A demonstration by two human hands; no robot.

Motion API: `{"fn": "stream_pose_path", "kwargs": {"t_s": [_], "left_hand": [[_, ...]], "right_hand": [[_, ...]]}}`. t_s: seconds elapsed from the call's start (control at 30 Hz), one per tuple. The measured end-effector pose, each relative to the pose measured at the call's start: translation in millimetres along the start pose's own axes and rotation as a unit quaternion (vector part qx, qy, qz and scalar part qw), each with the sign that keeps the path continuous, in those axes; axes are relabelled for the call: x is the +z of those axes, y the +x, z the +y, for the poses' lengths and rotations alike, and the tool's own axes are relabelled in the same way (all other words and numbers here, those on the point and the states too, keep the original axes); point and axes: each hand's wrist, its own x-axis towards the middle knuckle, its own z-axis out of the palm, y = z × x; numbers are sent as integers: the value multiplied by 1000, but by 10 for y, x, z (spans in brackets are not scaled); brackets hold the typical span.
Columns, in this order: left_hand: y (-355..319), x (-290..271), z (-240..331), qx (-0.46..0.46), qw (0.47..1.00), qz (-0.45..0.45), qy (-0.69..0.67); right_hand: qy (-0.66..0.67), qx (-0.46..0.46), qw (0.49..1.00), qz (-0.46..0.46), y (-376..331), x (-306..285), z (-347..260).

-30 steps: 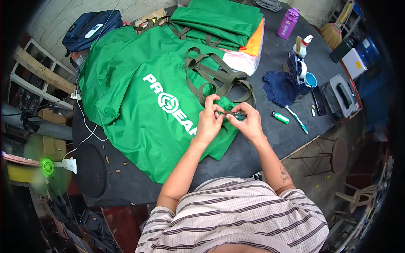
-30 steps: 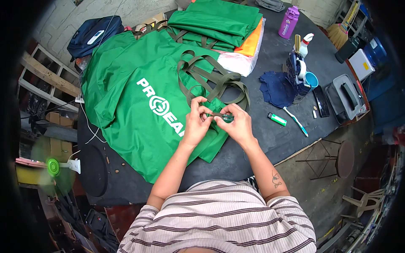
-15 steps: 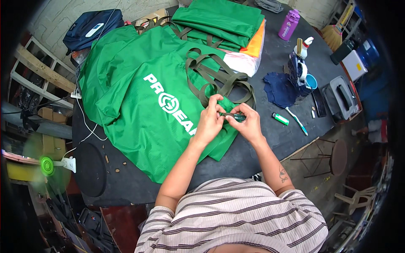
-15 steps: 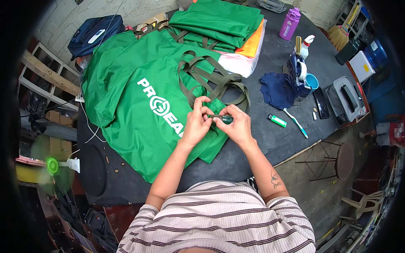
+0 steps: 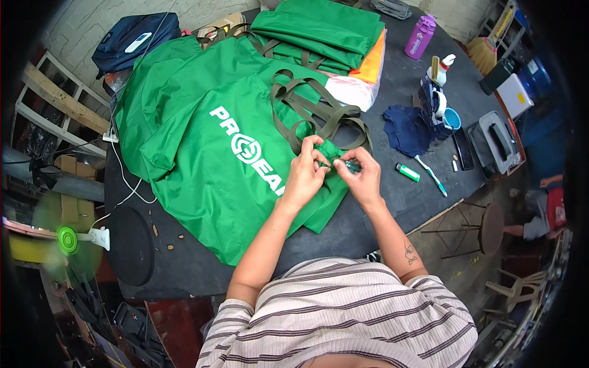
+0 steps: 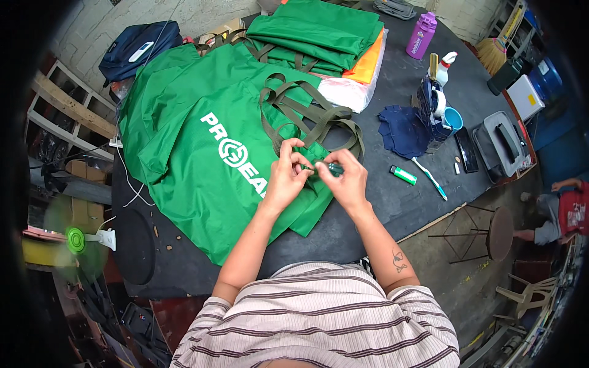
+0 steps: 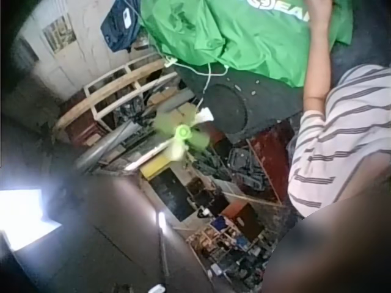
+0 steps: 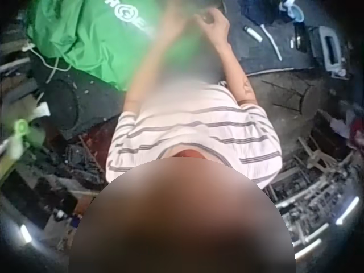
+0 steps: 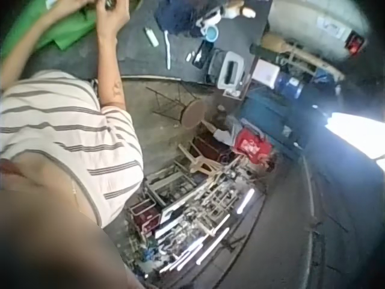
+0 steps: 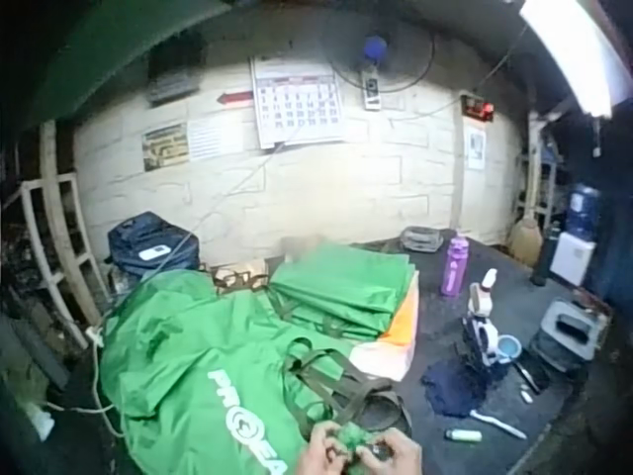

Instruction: Inspecting and finishing green fabric bags by trimming threads and checking straps.

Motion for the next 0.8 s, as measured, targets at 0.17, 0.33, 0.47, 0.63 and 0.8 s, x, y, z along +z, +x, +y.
{"fn": "stream_pose_path", "kwargs": {"t_s": [0.17,0.33,0.47,0.63,0.8], "left_hand": [[-6,-47,-33,-1,1000,12,-9],[25,-107,-68,176,964,3,199],[61,-72,-72,183,964,-26,190],[100,-73,-65,135,968,-65,202],[107,-6,-43,208,931,-70,291]], "right_hand": [[80,127,989,18,14,-117,307],[150,223,957,-111,-134,-188,537],[277,176,943,-57,-173,-84,541],[160,194,966,-65,-87,-73,526],[154,160,974,-54,8,-85,516]]}}
